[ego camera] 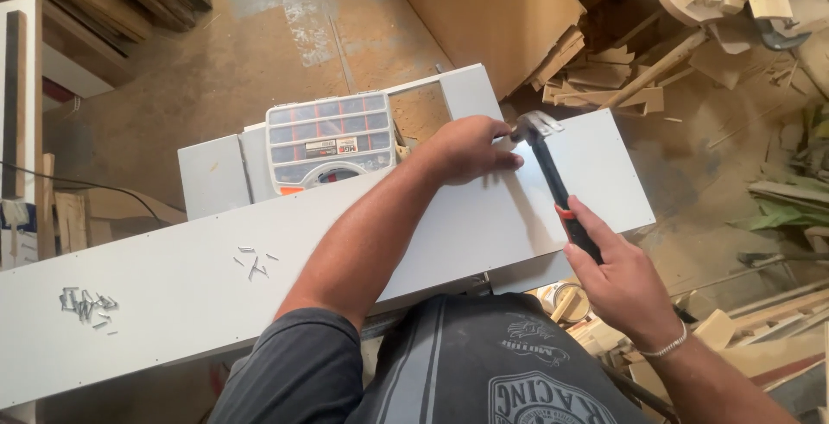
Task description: The person is hammering a series of small nails into the edge of a white wooden board placed on a workbench in a workshop.
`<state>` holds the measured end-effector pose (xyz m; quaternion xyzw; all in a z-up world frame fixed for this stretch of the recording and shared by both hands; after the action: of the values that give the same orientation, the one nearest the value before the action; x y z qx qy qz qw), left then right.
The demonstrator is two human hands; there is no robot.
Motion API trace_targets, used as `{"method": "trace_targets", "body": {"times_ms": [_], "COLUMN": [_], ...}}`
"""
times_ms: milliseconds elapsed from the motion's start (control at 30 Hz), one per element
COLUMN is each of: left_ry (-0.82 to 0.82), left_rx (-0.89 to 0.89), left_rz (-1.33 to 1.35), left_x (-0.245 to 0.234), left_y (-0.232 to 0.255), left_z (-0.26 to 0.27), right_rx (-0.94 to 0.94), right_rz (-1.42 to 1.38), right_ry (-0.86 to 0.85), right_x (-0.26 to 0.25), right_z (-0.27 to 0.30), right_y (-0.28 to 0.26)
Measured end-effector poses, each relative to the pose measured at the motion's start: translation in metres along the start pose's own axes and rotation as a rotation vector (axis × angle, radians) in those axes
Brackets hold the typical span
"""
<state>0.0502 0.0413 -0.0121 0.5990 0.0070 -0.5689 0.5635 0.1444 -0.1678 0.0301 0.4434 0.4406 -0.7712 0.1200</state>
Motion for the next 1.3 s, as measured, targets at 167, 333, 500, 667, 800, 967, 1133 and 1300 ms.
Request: {"method": "trace_targets", "body": {"times_ms": [167, 333, 500, 667, 800, 967, 1133, 1300], "left_ry": [-0.029, -0.023, -0.045, -0.026, -0.051, -0.021, 0.001, 0.132], "left_rx": [0.033, 0.037, 0.016, 0.05, -0.002, 0.037, 0.005, -0.033], "left_rz": [-0.032, -0.051, -0.033, -0.05, -0.025, -0.068, -0.065, -0.175], "left_x": [0.0, 0.007, 0.0, 0.004, -0.007, 0.001, -0.001, 0.03], "left_y": [0.003, -0.004, 0.004, 0.0, 0.008, 0.002, 0.002, -0.005], "left_z": [0.002, -0.006, 0.004, -0.002, 0.011, 0.002, 0.0, -0.043], "right_rx": [-0.159, -0.081, -0.009, -0.327, -0.066, -0.17, 0.068, -0.127], "right_rz": [-0.027, 0.03, 0.107, 0.007, 0.147, 0.022, 0.047, -0.288], "right_ry": [0.107, 0.076, -0.024, 0.147, -0.017, 0.089, 0.019, 0.272], "right_x": [-0.004, -0.009, -0.001, -0.004, 0.005, -0.003, -0.019, -0.035], "right_z": [-0.009, -0.007, -0.012, -0.013, -0.016, -0.016, -0.007, 0.008], "right_y": [0.011, 0.009, 0.003, 0.005, 0.011, 0.011, -0.003, 0.028]}}
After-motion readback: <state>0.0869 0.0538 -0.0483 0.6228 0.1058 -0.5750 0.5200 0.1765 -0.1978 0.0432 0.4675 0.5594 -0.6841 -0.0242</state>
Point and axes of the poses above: each hand's wrist, its own z-axis away from the middle knuckle, its own x-axis out of the palm, y = z × x, the point moved 9 cm from there along -z, towards the middle knuckle, and after that the axes turned 11 degrees about y, right-handed, at the moved point
